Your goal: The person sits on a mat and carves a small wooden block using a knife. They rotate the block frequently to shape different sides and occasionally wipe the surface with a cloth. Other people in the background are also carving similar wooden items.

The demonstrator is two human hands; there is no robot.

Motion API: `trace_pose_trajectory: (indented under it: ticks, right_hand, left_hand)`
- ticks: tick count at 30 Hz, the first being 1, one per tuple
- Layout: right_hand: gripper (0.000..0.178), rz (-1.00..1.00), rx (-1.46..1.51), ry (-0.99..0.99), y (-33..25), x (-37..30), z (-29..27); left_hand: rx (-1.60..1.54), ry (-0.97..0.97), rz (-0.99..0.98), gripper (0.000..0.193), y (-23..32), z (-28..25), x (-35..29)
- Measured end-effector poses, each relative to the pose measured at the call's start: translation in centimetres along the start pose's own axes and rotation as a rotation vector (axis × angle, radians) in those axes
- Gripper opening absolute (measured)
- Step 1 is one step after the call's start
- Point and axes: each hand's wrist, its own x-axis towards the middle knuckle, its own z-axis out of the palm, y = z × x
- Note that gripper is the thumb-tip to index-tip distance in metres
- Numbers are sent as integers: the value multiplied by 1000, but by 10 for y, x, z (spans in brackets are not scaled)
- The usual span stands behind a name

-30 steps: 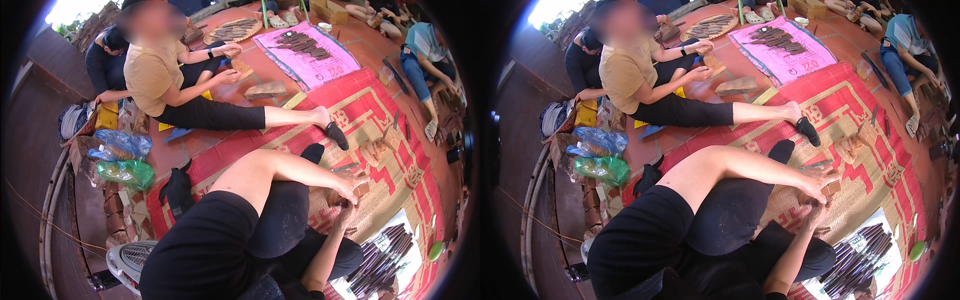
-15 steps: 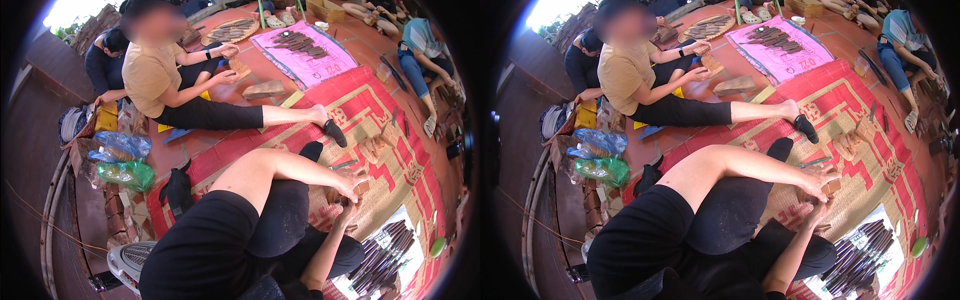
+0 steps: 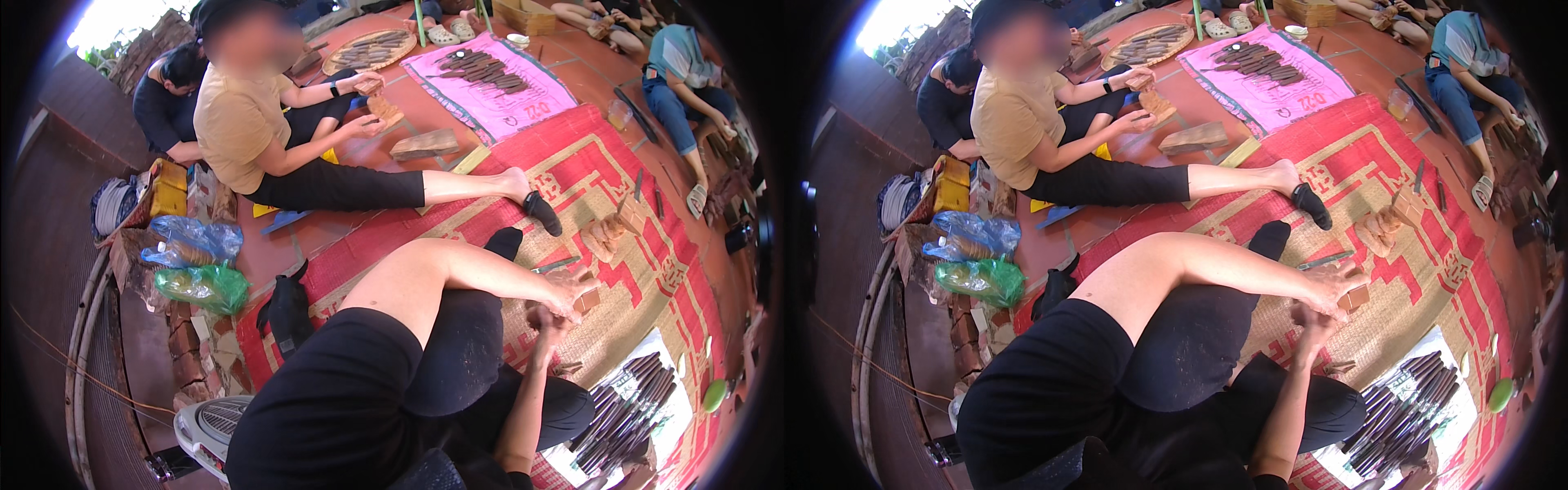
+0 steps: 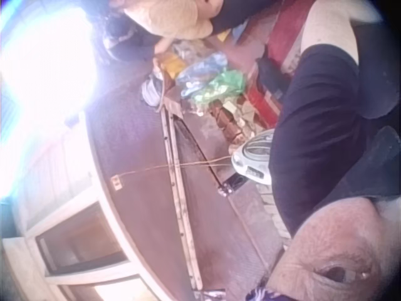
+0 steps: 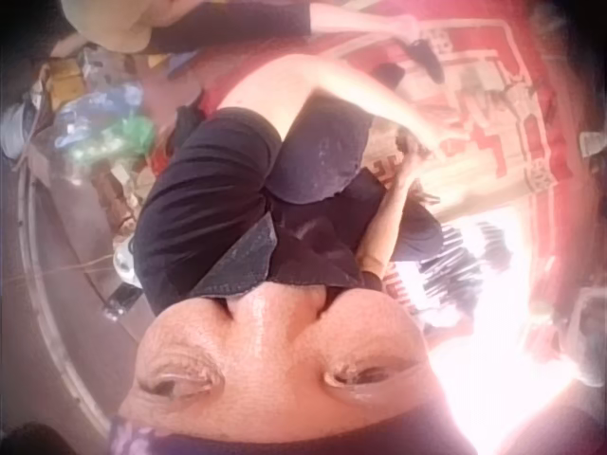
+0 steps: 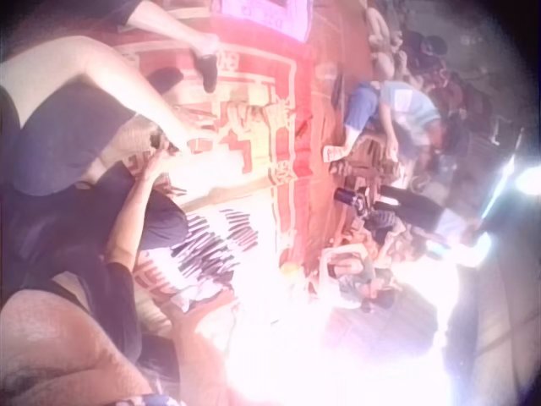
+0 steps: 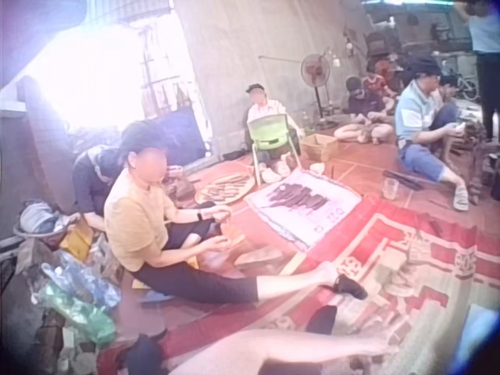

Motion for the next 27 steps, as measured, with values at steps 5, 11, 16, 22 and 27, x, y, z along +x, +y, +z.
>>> trace_pose_trajectory:
  ticks: [5,11,16,22,27]
  right_hand:
    - [19,190,102,-18,-11,-4,-21]
    - [9,53,141,150,-17,8,-43]
    - [9,119,61,-7,8,3,-16]
    - [5,276,-41,-201,-15,-12,-2]
    - [9,262,-31,-210,-32,-5,-12]
  left_hand:
    - [31,-10,-34,95,3,-2,-1]
    - [86,25,56,96,8,-6,-4]
    - [224,109,135,98,-10,14,13]
    - [160,74,200,81,-13,10,16]
    - [289,66,418,62,-21,-6,20]
